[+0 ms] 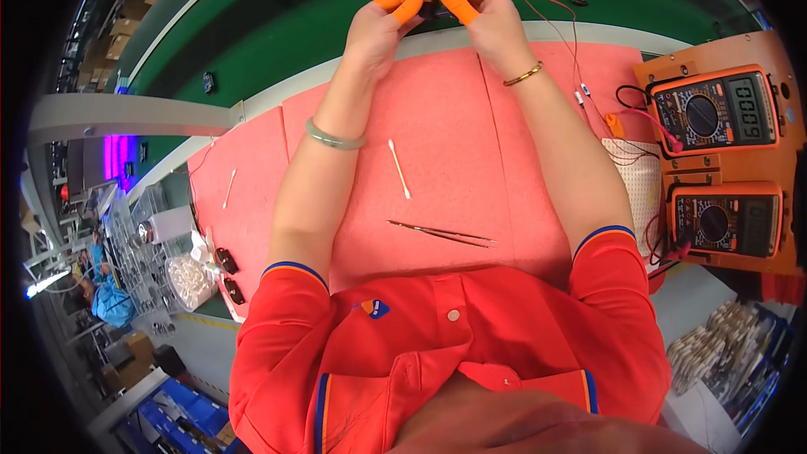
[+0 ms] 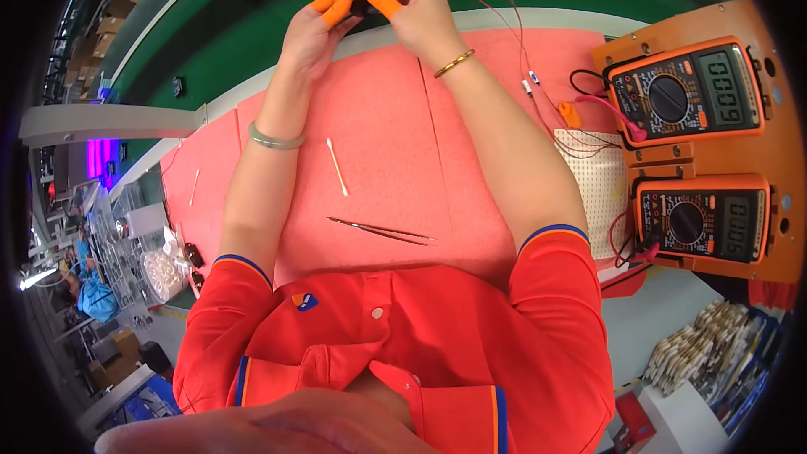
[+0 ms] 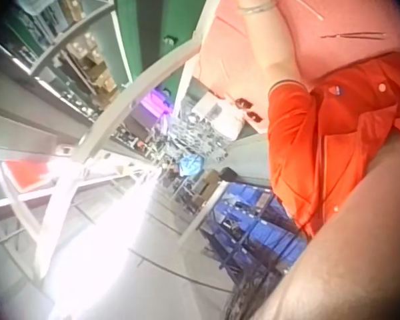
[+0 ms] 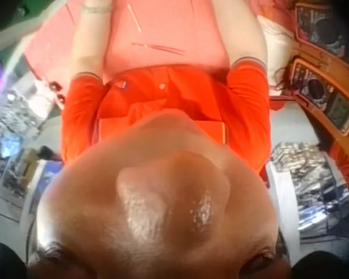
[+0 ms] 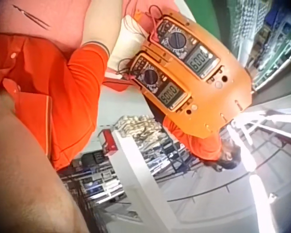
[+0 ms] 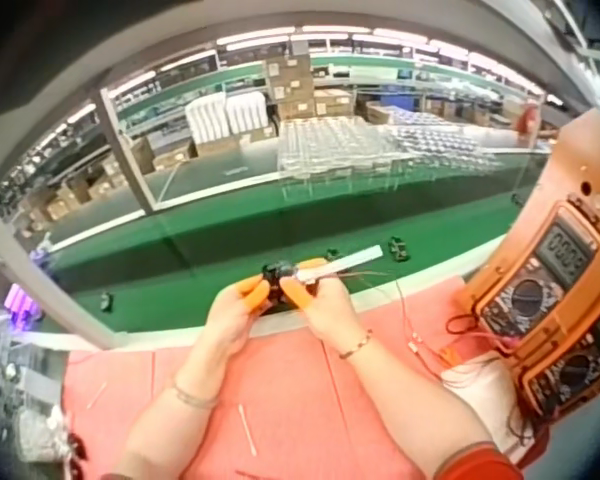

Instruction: Testing electronic components using multimeters and probes at a quality control station.

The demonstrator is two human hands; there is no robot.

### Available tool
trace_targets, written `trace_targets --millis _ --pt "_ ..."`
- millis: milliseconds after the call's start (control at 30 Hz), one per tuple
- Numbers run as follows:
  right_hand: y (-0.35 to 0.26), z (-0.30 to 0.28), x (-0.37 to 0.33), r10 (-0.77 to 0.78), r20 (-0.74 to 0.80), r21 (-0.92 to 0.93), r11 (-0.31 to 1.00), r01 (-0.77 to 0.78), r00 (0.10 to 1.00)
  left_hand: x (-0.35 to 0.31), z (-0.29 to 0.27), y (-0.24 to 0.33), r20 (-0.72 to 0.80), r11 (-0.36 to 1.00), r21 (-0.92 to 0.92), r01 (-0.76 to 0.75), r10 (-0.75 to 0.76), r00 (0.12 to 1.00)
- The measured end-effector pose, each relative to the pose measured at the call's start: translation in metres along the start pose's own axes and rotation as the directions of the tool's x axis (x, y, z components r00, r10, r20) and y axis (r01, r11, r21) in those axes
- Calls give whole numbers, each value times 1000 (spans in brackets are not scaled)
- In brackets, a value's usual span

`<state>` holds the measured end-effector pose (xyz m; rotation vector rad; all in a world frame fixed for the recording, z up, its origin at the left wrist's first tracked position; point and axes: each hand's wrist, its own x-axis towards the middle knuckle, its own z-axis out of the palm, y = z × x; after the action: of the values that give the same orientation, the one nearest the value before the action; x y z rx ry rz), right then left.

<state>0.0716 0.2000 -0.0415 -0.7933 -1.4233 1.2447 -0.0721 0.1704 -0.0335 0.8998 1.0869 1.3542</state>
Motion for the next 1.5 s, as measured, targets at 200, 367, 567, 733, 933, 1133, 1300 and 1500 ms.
trace_targets --millis 200,367,567,733,933,1133,1300,1500 --pt "3 -4 1 12 45 -40 999 -11 999 -2 5 4 31 995 97 -9 6 999" --pt "1 -14 9 13 -55 372 928 9 998 0 -3 8 -29 989 50 -143 144 989" --pt "1 -24 11 119 -139 488 872 -36 983 -18 8 30 240 924 -330 -191 278 930" --pt "5 -27 14 145 -168 480 876 -48 975 -11 11 26 319 834 -552 24 184 930" --pt "13 -35 24 117 -264 432 902 9 957 22 14 7 255 745 -631 215 -62 965" --pt "15 -42 26 136 -323 482 875 39 937 53 33 -10 64 551 822 -146 166 984" --pt "12 -34 23 137 -316 432 902 13 939 52 -9 -9 222 -105 975 -196 508 833" --pt "12 -33 24 117 -310 410 912 21 944 1 -153 73 115 -861 476 178 261 958"
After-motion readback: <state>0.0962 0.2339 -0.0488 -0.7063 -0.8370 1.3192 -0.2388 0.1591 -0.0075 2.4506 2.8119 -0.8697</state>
